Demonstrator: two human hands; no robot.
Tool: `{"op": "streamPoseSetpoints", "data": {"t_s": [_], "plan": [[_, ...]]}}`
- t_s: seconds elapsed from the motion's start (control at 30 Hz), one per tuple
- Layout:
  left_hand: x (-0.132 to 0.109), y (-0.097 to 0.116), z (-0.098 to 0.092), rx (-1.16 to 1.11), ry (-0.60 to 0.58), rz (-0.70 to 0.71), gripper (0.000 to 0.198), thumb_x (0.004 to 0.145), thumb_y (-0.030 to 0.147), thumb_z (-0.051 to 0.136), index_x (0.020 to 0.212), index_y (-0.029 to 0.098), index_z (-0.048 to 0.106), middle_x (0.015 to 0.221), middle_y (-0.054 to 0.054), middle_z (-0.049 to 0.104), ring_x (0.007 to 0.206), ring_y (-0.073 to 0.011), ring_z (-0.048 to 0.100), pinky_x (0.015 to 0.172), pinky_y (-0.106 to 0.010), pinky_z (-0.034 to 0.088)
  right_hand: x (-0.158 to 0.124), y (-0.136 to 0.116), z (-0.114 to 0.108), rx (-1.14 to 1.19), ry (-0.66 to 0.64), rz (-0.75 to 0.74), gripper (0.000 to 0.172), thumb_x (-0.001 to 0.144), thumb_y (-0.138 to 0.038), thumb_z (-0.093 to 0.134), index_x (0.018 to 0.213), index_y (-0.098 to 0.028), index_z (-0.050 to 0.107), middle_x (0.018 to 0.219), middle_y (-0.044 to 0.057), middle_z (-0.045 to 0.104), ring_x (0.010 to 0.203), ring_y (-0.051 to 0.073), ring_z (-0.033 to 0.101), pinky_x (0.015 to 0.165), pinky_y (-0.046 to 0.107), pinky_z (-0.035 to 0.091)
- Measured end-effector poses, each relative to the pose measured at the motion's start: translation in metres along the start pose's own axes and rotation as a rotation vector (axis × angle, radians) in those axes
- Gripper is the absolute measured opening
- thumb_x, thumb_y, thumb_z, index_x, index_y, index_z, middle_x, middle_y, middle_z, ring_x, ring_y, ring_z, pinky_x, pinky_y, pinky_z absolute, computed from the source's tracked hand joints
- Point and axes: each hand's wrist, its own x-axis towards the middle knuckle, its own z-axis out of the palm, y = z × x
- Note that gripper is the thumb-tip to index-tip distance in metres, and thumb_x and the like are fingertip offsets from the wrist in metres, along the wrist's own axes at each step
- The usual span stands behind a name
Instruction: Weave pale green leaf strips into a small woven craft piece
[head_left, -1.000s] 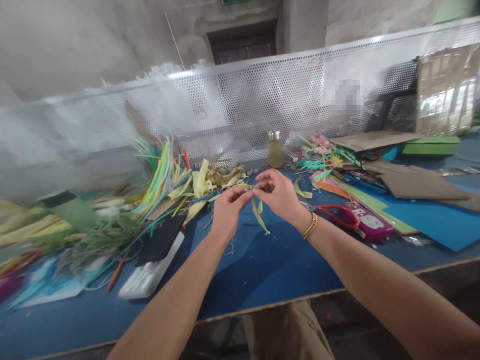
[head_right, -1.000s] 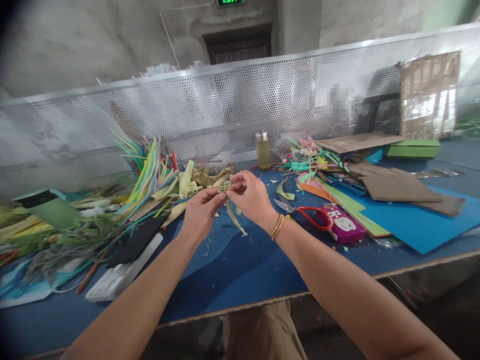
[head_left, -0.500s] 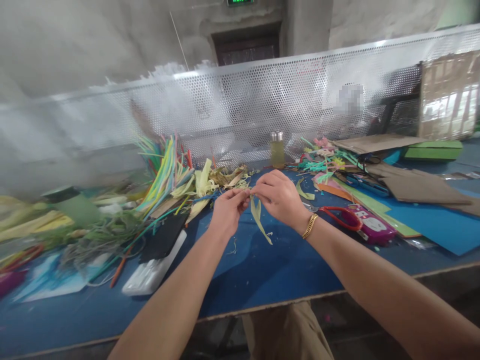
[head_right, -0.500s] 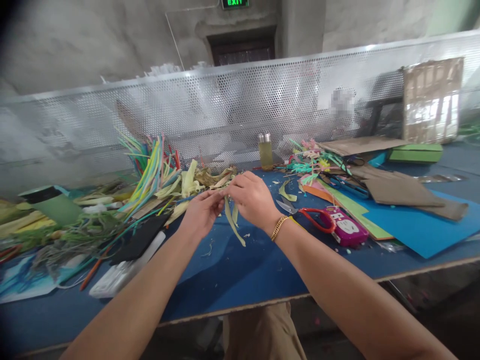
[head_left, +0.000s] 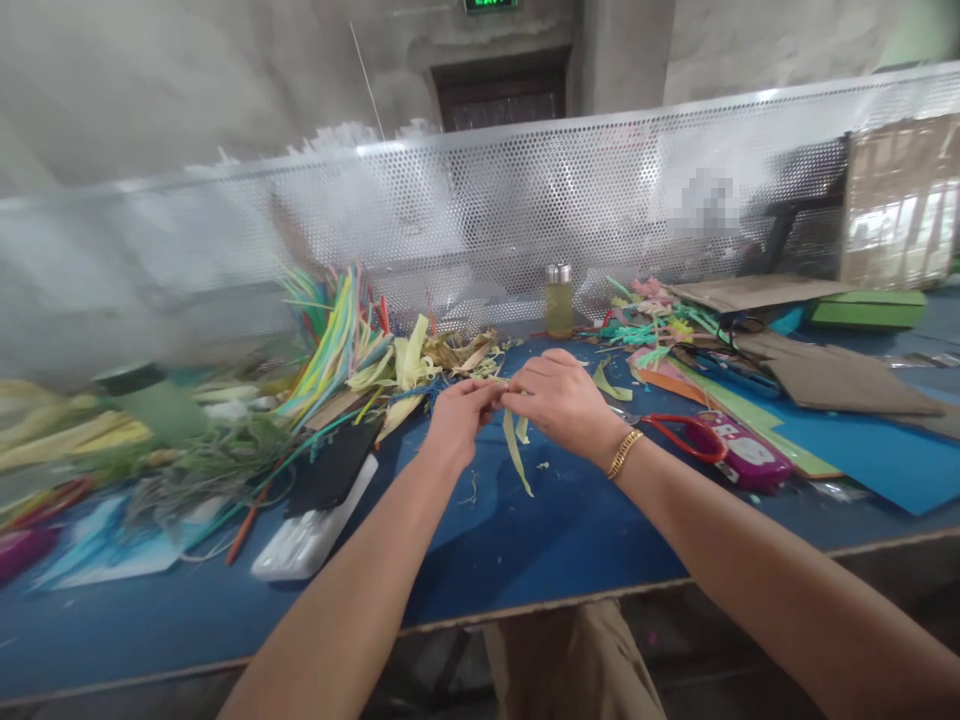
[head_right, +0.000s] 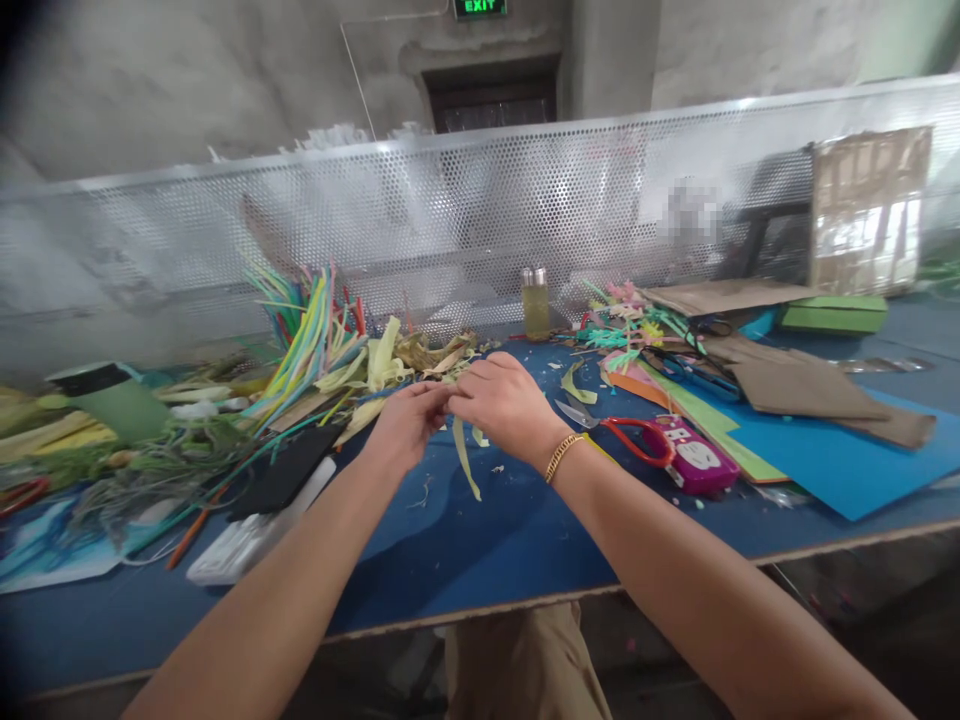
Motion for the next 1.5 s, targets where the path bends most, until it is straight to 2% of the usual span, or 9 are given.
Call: {"op": "streamPoseSetpoints", "data": {"t_s": [0.3, 0.53, 0.77, 1.0, 1.1, 1.2, 1.33, 1.5], "plan": [[0.003, -0.001, -0.005, 0.145, -0.045, 0.030, 0.020, 0.053, 0.026, 0.080, 0.062, 0.012, 0.067, 0.051, 0.002, 0.056, 0.047, -0.0057, 0.042, 0.046, -0.021, 0.026, 0.001, 0.000, -0.001, -0.002, -0.072, -0.029, 0.018, 0.093, -0.020, 0.058, 0.077, -0.021, 0.065, 0.078, 0.001, 0.065, 0.082, 0.017, 0.048, 0.076, 0.034, 0.027], [0.000, 0.002, -0.001, 0.011, -0.046, -0.026, 0.023, 0.050, 0.024, 0.082, 0.061, 0.012, 0.066, 0.055, 0.002, 0.057, 0.049, -0.0056, 0.046, 0.050, -0.020, 0.034, 0.000, 0.001, 0.002, 0.009, -0.044, -0.007, 0.021, 0.095, -0.019, 0.052, 0.079, -0.021, 0.065, 0.078, 0.001, 0.064, 0.080, 0.016, 0.049, 0.076, 0.034, 0.029], [0.000, 0.004, 0.000, -0.135, -0.084, -0.087, 0.021, 0.049, 0.019, 0.080, 0.062, 0.011, 0.066, 0.055, 0.002, 0.056, 0.049, -0.0053, 0.047, 0.047, -0.018, 0.035, -0.002, 0.000, 0.004, 0.041, 0.014, 0.018, 0.022, 0.097, -0.020, 0.049, 0.083, -0.022, 0.066, 0.084, 0.002, 0.068, 0.083, 0.016, 0.052, 0.077, 0.035, 0.031], [-0.001, 0.002, 0.002, -0.142, -0.057, -0.024, 0.023, 0.049, 0.019, 0.083, 0.059, 0.011, 0.064, 0.054, 0.002, 0.057, 0.051, -0.0054, 0.049, 0.051, -0.018, 0.037, -0.001, 0.001, 0.004, 0.062, 0.010, 0.016, 0.026, 0.097, -0.020, 0.048, 0.078, -0.021, 0.065, 0.079, 0.002, 0.067, 0.081, 0.016, 0.053, 0.076, 0.034, 0.032], [-0.001, 0.002, 0.003, -0.149, -0.054, 0.003, 0.023, 0.049, 0.021, 0.084, 0.060, 0.012, 0.065, 0.056, 0.000, 0.060, 0.053, -0.0079, 0.052, 0.053, -0.021, 0.039, -0.002, 0.000, 0.004, 0.151, 0.047, 0.099, 0.024, 0.096, -0.022, 0.049, 0.082, -0.021, 0.068, 0.084, 0.002, 0.070, 0.083, 0.016, 0.057, 0.077, 0.034, 0.034], [-0.001, 0.001, 0.004, -0.119, -0.016, 0.087, 0.020, 0.053, 0.023, 0.082, 0.063, 0.013, 0.067, 0.060, -0.001, 0.063, 0.055, -0.0096, 0.054, 0.057, -0.023, 0.042, -0.004, -0.002, 0.007, 0.311, 0.125, 0.276, 0.019, 0.094, -0.026, 0.054, 0.084, -0.021, 0.070, 0.088, 0.003, 0.072, 0.084, 0.017, 0.060, 0.077, 0.033, 0.037], [-0.001, 0.001, 0.002, 0.056, 0.001, 0.261, 0.012, 0.061, 0.022, 0.079, 0.067, 0.016, 0.072, 0.064, -0.001, 0.065, 0.058, -0.0101, 0.053, 0.060, -0.024, 0.042, -0.005, -0.003, 0.015, 0.580, 0.190, 0.512, 0.018, 0.090, -0.029, 0.060, 0.076, -0.021, 0.068, 0.074, 0.001, 0.068, 0.071, 0.014, 0.059, 0.068, 0.029, 0.040], [-0.003, 0.005, -0.001, 0.164, -0.081, 0.252, 0.013, 0.064, 0.025, 0.080, 0.070, 0.016, 0.074, 0.065, -0.004, 0.067, 0.062, -0.0130, 0.056, 0.063, -0.026, 0.044, -0.006, -0.002, 0.024, 0.818, 0.258, 0.753, 0.022, 0.084, -0.037, 0.067, 0.068, -0.021, 0.065, 0.068, -0.001, 0.064, 0.064, 0.013, 0.055, 0.063, 0.028, 0.041]]}}
